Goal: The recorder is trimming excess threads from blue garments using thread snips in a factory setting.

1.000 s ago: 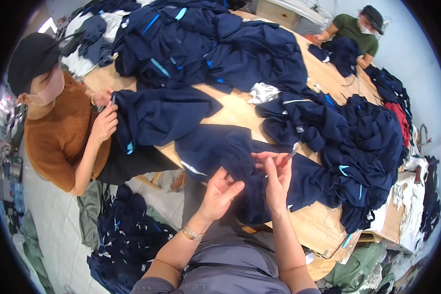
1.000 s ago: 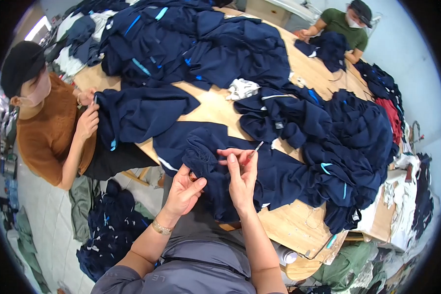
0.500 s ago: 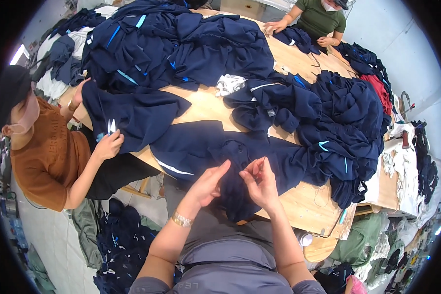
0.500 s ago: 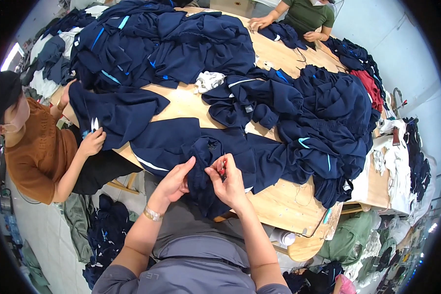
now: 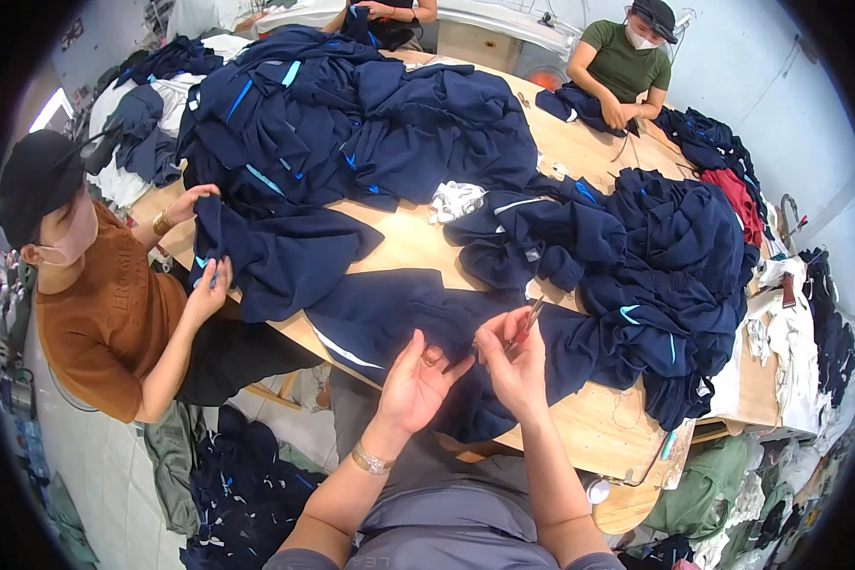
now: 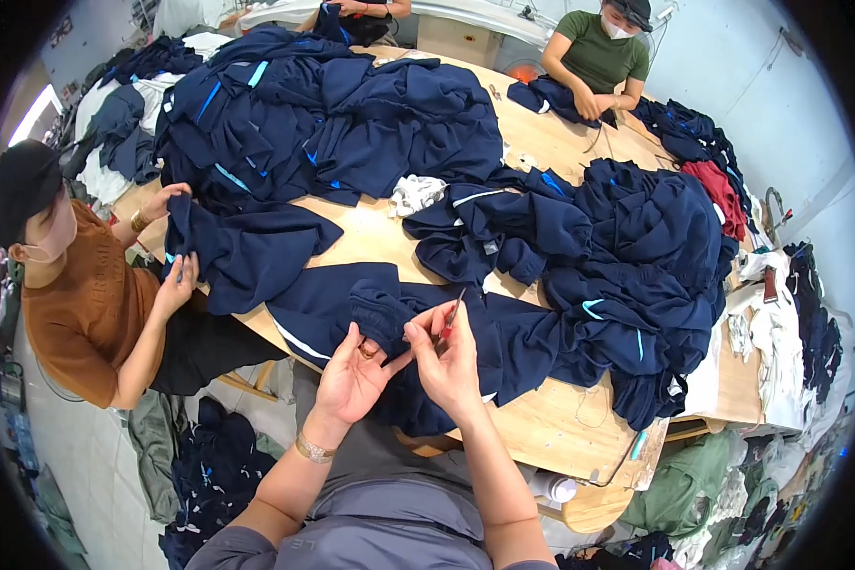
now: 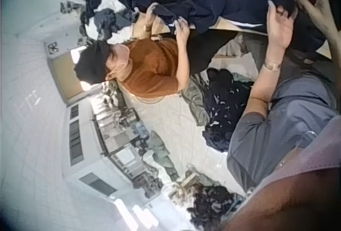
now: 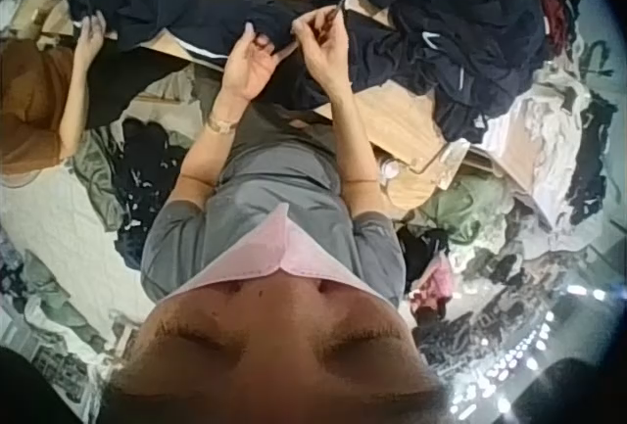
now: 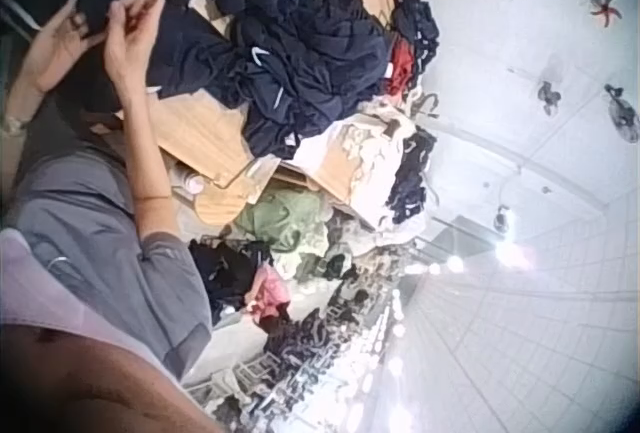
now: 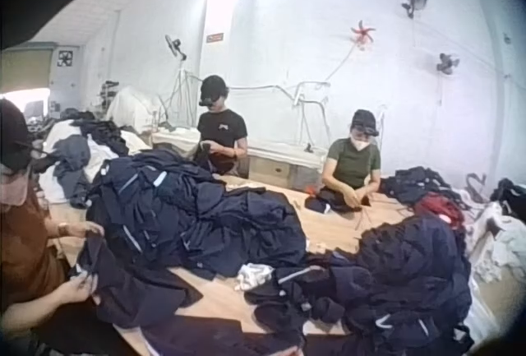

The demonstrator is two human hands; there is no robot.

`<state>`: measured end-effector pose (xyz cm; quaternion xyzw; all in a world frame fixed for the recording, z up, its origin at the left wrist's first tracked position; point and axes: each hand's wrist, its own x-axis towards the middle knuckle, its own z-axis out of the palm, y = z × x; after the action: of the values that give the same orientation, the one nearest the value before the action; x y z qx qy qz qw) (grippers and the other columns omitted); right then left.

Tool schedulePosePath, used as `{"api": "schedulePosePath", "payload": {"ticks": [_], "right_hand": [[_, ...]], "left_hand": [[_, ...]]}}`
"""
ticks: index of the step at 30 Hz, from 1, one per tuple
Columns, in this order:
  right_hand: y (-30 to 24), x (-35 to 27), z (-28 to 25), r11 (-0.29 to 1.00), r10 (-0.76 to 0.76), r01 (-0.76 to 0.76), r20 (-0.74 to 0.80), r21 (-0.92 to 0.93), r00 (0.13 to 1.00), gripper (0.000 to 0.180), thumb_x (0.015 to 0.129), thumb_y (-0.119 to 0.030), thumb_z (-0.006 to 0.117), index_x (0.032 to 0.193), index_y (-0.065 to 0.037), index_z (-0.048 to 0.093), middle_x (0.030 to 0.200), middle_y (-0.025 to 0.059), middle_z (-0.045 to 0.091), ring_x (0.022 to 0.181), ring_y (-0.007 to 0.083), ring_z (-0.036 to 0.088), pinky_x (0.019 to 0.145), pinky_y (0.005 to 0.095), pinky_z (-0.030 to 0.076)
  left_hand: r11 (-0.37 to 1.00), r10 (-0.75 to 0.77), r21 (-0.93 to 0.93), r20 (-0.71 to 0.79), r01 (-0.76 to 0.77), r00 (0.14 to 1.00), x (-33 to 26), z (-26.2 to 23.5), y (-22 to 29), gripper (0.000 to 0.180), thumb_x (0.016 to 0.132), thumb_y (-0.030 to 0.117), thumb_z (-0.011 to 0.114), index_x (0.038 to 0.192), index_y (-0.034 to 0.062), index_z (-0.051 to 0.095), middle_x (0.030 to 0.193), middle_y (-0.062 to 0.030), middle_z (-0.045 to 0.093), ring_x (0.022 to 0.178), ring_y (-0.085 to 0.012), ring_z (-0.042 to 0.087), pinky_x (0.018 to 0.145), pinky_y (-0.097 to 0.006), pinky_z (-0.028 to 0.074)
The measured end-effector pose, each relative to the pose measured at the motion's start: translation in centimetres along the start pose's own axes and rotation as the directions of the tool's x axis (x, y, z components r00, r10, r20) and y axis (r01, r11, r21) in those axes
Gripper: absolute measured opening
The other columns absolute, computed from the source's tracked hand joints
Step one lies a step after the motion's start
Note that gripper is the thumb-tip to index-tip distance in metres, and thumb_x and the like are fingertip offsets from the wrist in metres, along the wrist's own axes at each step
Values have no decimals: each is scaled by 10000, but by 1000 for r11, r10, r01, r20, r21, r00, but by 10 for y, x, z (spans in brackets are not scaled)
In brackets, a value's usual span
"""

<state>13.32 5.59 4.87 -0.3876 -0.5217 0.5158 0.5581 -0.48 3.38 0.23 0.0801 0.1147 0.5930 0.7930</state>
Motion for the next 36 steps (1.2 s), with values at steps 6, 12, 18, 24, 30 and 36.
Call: {"api": "schedulePosePath", "payload": {"ticks": [6, 12, 18, 24, 30, 36], "right_hand": [[4, -28, 5, 974, -12, 47, 158, -221, 987, 266, 801, -3, 626, 806, -50, 364, 706, 33, 529, 636, 77, 459, 576, 210, 396], [24, -37, 1, 983, -66, 46, -103, -180, 993, 432, 716, -93, 754, 792, -61, 329, 669, 28, 450, 619, 92, 422, 557, 225, 379], [70, -42, -9, 931, -23, -15, -98, -365, 995, 480, 690, -181, 775, 932, -30, 389, 788, 65, 455, 708, 148, 432, 635, 272, 404], [31, -17, -41, 886, 122, -70, 85, -459, 989, 444, 675, -153, 764, 924, -75, 405, 804, 1, 404, 755, 111, 410, 695, 248, 385], [-58, 44, -62, 997, 43, -34, 149, -66, 988, 449, 665, -30, 774, 864, -110, 380, 739, -49, 391, 668, 48, 427, 610, 181, 386], [29, 44, -68, 464, 53, 41, 74, -885, 996, 425, 719, -261, 754, 878, -31, 434, 778, 108, 516, 712, 237, 537, 628, 327, 425]], "left_hand": [[995, -55, -94, -240, 33, 969, 3, 22, 2, 304, 960, 329, 410, 904, 82, 578, 851, -21, 626, 889, -203, 604, 904, -453, 460], [964, -168, -222, -73, 148, 983, 6, 20, 11, 262, 928, 305, 492, 970, 64, 589, 948, -95, 633, 1027, -344, 574, 852, -434, 520], [970, -189, -203, -310, 130, 932, 9, 39, 19, 260, 925, 335, 485, 946, 108, 610, 766, -95, 657, 983, -392, 586, 538, -260, 568], [989, 143, -39, 96, -140, 985, -3, 32, 55, 314, 963, 293, 400, 879, 109, 639, 836, -73, 673, 980, -246, 609, 892, -487, 476], [534, 438, 565, 452, -629, 777, -23, 29, 59, 273, 975, 215, 377, 1049, 45, 578, 1128, -135, 582, 1060, -242, 566, 905, -508, 461], [970, 113, -154, -394, -187, 912, 0, -19, 28, 304, 889, 347, 554, 697, 113, 583, 763, -42, 612, 878, -214, 592, 899, -414, 448]]}}
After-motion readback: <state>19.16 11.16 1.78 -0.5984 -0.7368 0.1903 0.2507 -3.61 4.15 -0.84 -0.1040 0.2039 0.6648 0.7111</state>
